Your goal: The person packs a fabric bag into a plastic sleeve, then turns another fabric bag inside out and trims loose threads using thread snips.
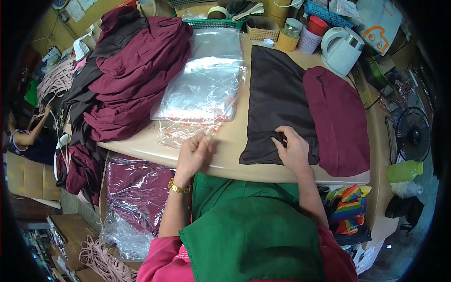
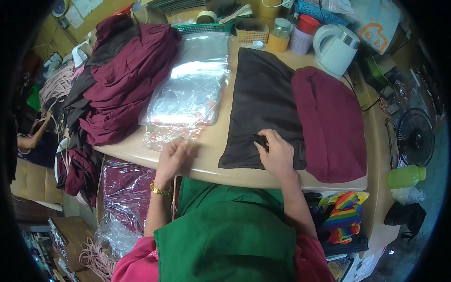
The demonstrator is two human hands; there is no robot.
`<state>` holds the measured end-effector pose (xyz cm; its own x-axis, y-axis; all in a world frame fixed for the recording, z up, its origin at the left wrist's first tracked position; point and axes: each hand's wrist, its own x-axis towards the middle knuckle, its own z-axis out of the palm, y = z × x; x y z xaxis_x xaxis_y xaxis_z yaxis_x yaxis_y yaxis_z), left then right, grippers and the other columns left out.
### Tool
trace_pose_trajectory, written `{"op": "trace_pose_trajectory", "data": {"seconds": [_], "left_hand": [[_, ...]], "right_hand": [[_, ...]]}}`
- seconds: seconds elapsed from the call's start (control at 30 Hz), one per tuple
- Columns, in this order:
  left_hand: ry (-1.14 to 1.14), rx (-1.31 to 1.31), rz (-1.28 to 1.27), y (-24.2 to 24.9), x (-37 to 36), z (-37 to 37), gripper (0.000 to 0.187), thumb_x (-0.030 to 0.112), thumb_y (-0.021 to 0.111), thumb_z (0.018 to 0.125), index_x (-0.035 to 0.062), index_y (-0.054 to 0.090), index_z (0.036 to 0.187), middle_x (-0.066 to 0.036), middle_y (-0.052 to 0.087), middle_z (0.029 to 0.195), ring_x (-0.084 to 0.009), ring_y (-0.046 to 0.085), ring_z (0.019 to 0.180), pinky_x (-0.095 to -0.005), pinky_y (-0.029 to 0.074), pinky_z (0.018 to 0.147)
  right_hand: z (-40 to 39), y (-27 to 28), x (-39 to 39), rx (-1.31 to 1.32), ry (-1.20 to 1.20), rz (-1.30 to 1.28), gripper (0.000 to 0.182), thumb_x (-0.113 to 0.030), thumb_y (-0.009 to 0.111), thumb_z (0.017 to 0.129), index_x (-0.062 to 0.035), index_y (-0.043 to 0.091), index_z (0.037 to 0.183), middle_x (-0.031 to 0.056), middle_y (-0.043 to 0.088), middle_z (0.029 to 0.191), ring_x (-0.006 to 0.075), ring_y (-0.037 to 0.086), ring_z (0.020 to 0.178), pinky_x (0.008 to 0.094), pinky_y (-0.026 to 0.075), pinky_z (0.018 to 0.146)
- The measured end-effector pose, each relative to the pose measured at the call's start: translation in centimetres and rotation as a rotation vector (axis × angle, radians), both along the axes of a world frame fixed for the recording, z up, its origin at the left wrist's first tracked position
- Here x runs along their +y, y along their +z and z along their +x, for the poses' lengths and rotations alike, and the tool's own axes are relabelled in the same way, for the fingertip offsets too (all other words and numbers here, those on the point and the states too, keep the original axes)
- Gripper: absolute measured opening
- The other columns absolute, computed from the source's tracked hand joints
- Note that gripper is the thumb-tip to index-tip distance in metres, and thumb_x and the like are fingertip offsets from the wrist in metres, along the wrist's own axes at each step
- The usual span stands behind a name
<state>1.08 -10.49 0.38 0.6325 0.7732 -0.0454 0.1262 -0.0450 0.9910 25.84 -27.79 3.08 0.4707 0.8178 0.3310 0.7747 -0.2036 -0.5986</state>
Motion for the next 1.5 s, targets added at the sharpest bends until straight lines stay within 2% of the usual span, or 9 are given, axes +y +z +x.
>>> {"op": "trace_pose_trajectory", "data": {"seconds": [0.2, 0.53, 0.8, 0.97, 1.07, 1.13, 1.27, 1.37, 1.5], "left_hand": [[-0.023, 0.041, 0.172, 2.4, -3.2, 2.9, 0.041, 0.035, 0.056, 0.099, -0.0036, 0.067, 0.096, -0.011, 0.068, 0.07, -0.0166, 0.062, 0.059, -0.0344, 0.048, 0.059], [-0.769, 0.053, 0.422, 5.5, -4.0, 2.6, 0.041, 0.018, 0.072, 0.086, -0.0005, 0.043, 0.064, -0.011, 0.046, 0.067, -0.023, 0.048, 0.064, -0.0355, 0.04, 0.061], [-0.521, -0.024, -0.383, 5.2, -0.5, -4.4, 0.016, 0.013, 0.069, 0.092, -0.0023, 0.064, 0.088, -0.007, 0.066, 0.086, -0.0102, 0.061, 0.083, -0.0243, 0.049, 0.069], [-0.605, 0.183, -0.139, 4.0, -3.3, 0.1, 0.049, 0.009, 0.077, 0.085, -0.0091, 0.053, 0.124, -0.012, 0.068, 0.101, -0.0154, 0.065, 0.089, -0.0322, 0.054, 0.079], [-0.365, -0.038, -0.08, 4.2, -2.4, 2.5, 0.065, 0.015, 0.079, 0.083, -0.0073, 0.044, 0.134, -0.012, 0.063, 0.112, -0.0152, 0.06, 0.099, -0.0311, 0.052, 0.082], [-0.16, -0.425, 0.01, 4.2, -1.1, 3.7, 0.084, 0.027, 0.081, 0.082, -0.0053, 0.035, 0.143, -0.011, 0.055, 0.13, -0.0157, 0.053, 0.115, -0.0297, 0.048, 0.089], [0.088, -0.614, 0.491, 15.8, -0.8, 5.5, 0.072, 0.022, 0.077, 0.083, -0.0036, 0.04, 0.139, -0.01, 0.058, 0.121, -0.0175, 0.056, 0.108, -0.0314, 0.049, 0.088], [0.119, -0.388, 0.702, 18.7, -0.8, 3.6, 0.024, 0.007, 0.07, 0.078, -0.0037, 0.064, 0.099, -0.006, 0.064, 0.087, -0.0174, 0.06, 0.082, -0.0365, 0.048, 0.092], [-0.188, -0.343, 0.835, 18.7, -3.0, 3.3, 0.017, -0.003, 0.06, 0.072, 0.0035, 0.072, 0.082, -0.007, 0.068, 0.077, -0.0216, 0.063, 0.078, -0.0428, 0.048, 0.094]], "right_hand": [[-0.1, 0.2, 0.0, 0.01, -0.019, -0.061, 0.026, -0.01, 0.072, 0.082, -0.0072, 0.059, 0.105, 0.0118, 0.068, 0.096, 0.0319, 0.068, 0.082, 0.0417, 0.052, 0.071], [-0.4, 5.2, 6.8, -0.008, 0.058, -0.155, 0.048, -0.035, 0.07, 0.089, -0.0054, 0.049, 0.12, 0.0211, 0.068, 0.095, 0.038, 0.067, 0.09, 0.0469, 0.05, 0.07], [2.3, -0.6, 10.0, -0.096, 0.006, -0.257, 0.032, -0.027, 0.067, 0.089, 0.0007, 0.055, 0.101, 0.0247, 0.067, 0.087, 0.0408, 0.066, 0.092, 0.0492, 0.051, 0.076], [4.1, 5.9, 13.4, 1.154, 0.135, 0.166, 0.022, -0.027, 0.062, 0.094, -0.007, 0.061, 0.084, -0.0018, 0.054, 0.066, 0.0072, 0.048, 0.055, 0.0244, 0.032, 0.047], [6.1, 13.1, 16.1, 1.534, 0.498, 0.52, 0.01, -0.018, 0.059, 0.095, -0.0086, 0.062, 0.092, 0.0049, 0.066, 0.082, 0.0168, 0.063, 0.069, 0.0331, 0.053, 0.061], [5.7, 20.7, 14.1, 1.491, 0.777, 0.752, 0.016, -0.018, 0.059, 0.095, -0.0089, 0.06, 0.081, 0.0018, 0.06, 0.068, 0.0116, 0.055, 0.059, 0.0272, 0.047, 0.058], [4.5, 25.4, 9.9, 1.437, 0.786, 1.119, 0.021, -0.015, 0.056, 0.096, -0.01, 0.058, 0.076, -0.0024, 0.05, 0.059, 0.0089, 0.04, 0.05, 0.0247, 0.037, 0.052], [6.8, 21.9, 6.4, 1.487, 0.759, 1.083, 0.016, -0.017, 0.056, 0.097, -0.0098, 0.059, 0.083, -0.0027, 0.052, 0.062, 0.0074, 0.043, 0.054, 0.025, 0.038, 0.053], [8.4, 10.7, 3.0, 1.37, -0.158, 0.772, 0.009, -0.02, 0.06, 0.095, -0.0109, 0.059, 0.094, -0.003, 0.055, 0.072, 0.0052, 0.043, 0.053, 0.0234, 0.035, 0.05]]}}
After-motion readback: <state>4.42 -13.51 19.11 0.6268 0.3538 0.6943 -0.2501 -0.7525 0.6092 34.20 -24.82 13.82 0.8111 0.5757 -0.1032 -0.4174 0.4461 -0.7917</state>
